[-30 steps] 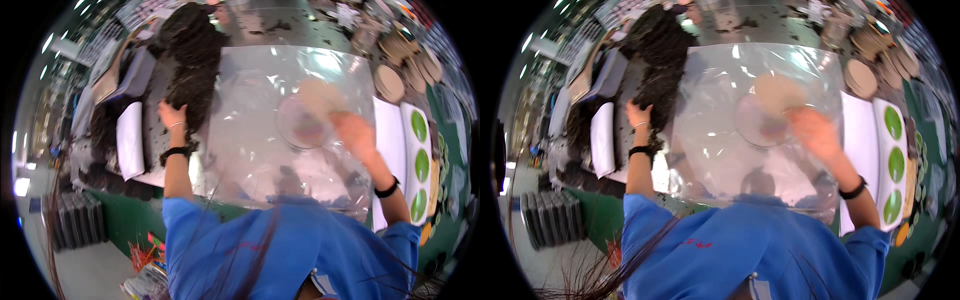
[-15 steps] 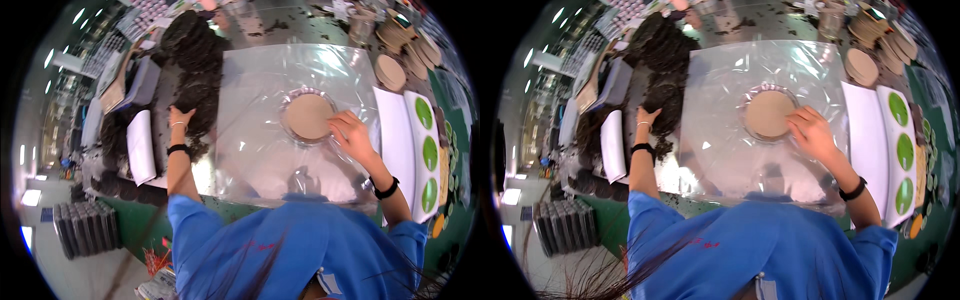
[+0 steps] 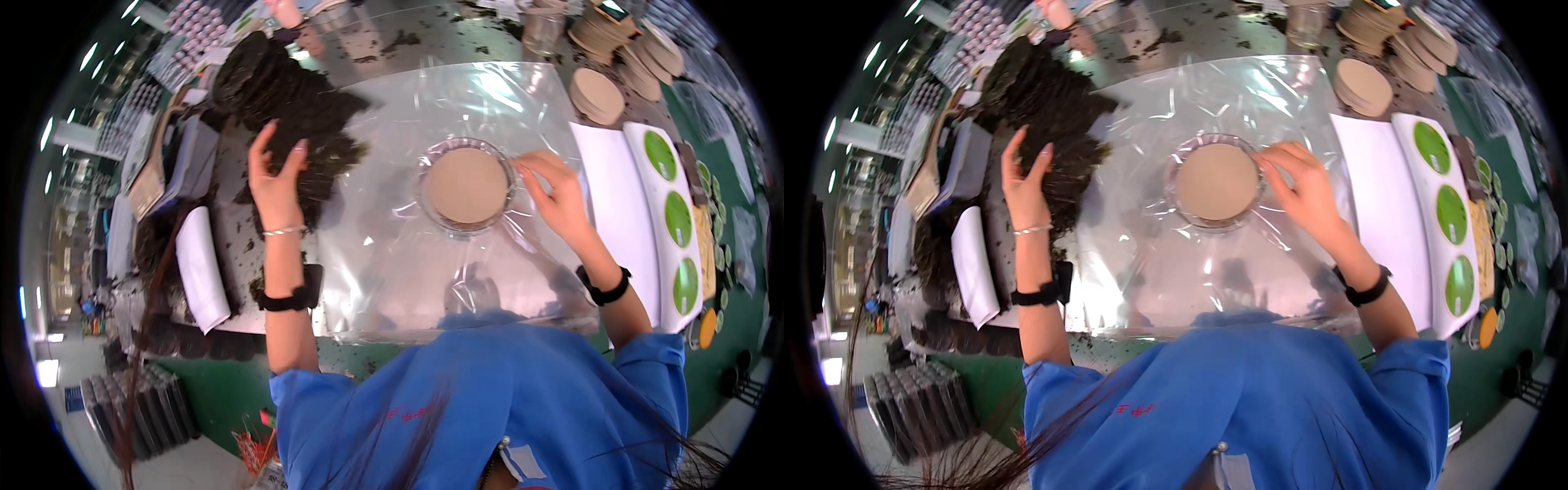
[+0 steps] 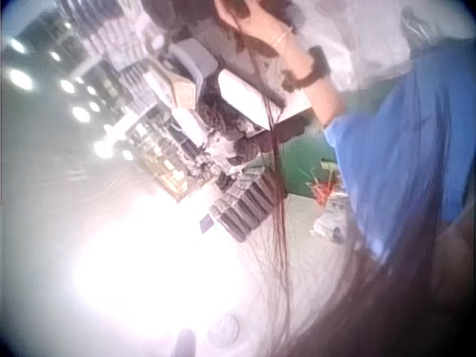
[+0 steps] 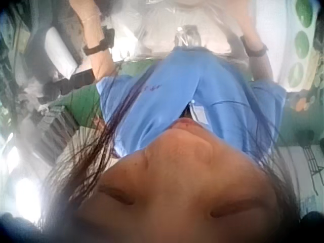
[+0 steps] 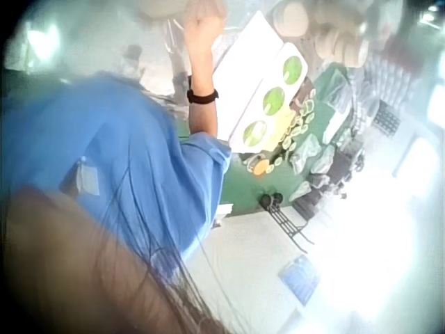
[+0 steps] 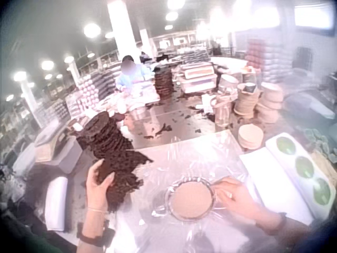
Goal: The person repeatedly takes dark compressed cake discs, places them on a plastic sheet, wraps them, and seals them with green-labeled lids. The finished units are set aside on the worktable.
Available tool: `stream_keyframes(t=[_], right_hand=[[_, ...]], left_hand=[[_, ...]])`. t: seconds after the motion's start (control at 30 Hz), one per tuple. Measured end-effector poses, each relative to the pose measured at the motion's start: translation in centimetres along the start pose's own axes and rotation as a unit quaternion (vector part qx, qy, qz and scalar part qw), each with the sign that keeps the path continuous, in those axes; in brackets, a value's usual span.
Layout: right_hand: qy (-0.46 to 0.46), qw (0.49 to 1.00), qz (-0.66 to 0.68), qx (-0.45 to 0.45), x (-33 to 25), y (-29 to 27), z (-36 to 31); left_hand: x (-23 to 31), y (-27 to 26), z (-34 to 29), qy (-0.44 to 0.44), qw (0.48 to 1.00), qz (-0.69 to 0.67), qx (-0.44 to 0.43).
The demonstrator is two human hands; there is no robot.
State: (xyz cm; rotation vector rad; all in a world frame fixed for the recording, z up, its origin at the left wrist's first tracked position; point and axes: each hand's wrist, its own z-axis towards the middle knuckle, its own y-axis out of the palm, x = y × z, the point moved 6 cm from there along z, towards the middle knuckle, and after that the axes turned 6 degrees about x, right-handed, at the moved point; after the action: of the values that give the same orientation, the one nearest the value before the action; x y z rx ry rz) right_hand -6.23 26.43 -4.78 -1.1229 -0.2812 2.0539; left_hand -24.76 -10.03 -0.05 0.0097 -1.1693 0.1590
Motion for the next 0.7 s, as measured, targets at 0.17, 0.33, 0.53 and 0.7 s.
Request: stream_keyframes(t=[0.17, 0.33, 0.53, 0.7], right_hand=[[-0.031, 0.998, 0.013, 0.054, -2.3, 0.9, 0.4], [-0.076, 0.983, -0.139, -0.094, 0.9, 5.3, -1.3], [-0.032, 0.968, -0.116, -0.222, 0.9, 6.6, 1.9], [-0.029, 0.926, -0.185, -0.328, 2.9, 10.4, 1.3]], left_hand=[[-2.6, 11.9, -10.9, -0.146, 0.982, -0.091, -0.083], [-3.9, 13.3, -14.3, 0.133, 0.939, 0.267, -0.171], [-2.0, 15.2, -12.2, 0.281, 0.854, 0.254, -0.357], [-6.5, 18.0, -12.4, 0.156, 0.781, 0.330, -0.507]])
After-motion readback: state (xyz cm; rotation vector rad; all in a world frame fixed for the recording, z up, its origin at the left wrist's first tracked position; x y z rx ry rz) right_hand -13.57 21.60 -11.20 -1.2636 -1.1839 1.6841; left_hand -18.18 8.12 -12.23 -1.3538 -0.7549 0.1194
